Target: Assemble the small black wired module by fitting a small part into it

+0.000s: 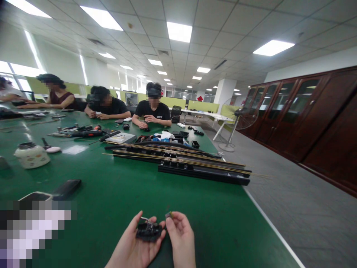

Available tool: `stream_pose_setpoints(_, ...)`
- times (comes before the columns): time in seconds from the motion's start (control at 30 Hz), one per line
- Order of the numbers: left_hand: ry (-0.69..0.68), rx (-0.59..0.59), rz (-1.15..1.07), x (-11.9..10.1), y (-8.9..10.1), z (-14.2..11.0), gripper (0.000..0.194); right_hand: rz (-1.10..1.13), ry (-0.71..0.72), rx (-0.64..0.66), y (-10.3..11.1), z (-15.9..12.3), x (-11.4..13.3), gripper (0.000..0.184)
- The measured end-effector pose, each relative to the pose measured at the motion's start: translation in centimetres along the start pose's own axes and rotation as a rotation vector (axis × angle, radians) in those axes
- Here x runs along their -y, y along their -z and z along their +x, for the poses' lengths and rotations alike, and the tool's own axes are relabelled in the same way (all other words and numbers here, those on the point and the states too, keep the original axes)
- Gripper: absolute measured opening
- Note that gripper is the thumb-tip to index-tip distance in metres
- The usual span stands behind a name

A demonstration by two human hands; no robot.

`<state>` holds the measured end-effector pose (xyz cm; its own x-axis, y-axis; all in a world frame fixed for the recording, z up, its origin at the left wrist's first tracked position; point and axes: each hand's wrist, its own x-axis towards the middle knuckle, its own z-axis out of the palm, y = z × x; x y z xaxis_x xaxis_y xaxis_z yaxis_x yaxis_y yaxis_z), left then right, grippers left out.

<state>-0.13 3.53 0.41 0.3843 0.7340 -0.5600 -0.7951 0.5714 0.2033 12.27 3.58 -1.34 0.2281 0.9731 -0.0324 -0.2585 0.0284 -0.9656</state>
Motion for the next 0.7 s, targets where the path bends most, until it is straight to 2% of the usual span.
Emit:
stream_pose_setpoints(0.37,-0.015,-0.014,0.024,0.0,-0.1,0.0,0.027,0.054,0.004,-0.027,0.7,0.4,-1.5,0.035)
stream_pose_setpoints(0.7,-0.012,0.008,0.029,0.0,0.0,-0.1,0.029,0.105,-0.026,-0.027,0.7,0.5,-1.5,0.033)
